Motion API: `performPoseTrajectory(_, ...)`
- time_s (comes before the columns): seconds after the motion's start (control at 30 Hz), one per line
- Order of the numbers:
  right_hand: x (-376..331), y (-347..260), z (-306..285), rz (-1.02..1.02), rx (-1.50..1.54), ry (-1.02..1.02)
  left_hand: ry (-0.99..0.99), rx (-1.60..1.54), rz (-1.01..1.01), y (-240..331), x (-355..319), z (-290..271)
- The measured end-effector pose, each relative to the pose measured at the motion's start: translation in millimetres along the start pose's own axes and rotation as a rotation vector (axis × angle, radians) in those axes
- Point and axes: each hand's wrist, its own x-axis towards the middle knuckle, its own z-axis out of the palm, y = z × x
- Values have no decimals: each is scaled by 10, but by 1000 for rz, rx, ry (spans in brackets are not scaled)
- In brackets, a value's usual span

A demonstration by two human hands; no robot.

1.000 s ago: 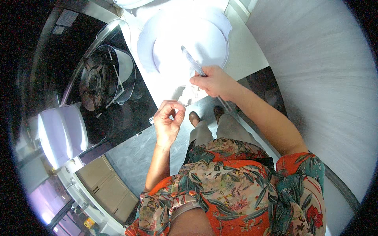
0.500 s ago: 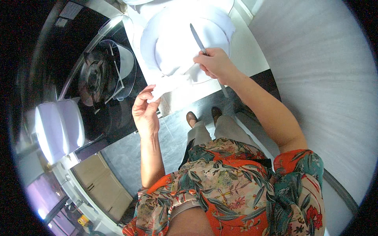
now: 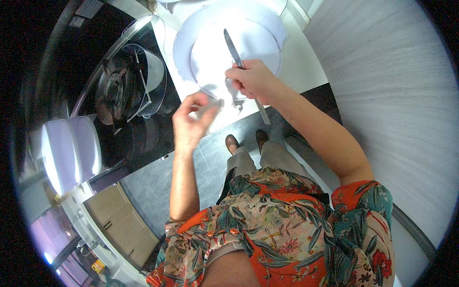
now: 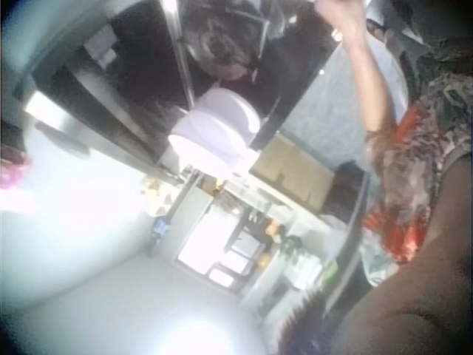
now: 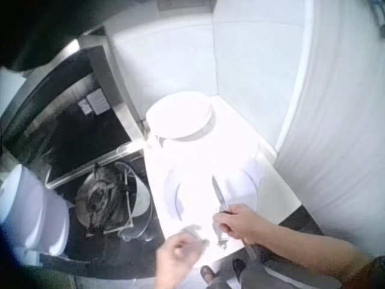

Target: The person washes a white plastic lid in a sink and then uses a knife and a cloth to remove residue and wipe down the surfaces of the lid and a white plastic container.

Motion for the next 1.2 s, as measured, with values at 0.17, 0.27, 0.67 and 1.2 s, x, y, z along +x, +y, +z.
performPoseTrajectory(0.17, -65, -110, 115, -32, -205, -82, 7, -406, -380, -61, 140, 299)
performPoseTrajectory(0.27, -154, -217, 15, -86, -577, -15, 40, -1087, -442, -139, 159, 152)
performPoseTrajectory(0.67, -294, 214, -179, -254, -986, 36, 93, 376, 184, 380, -3, 300)
performPoseTrajectory(1.2, 518, -371, 434, -536, -1997, -75, 142, -357, -465, -261, 211, 291)
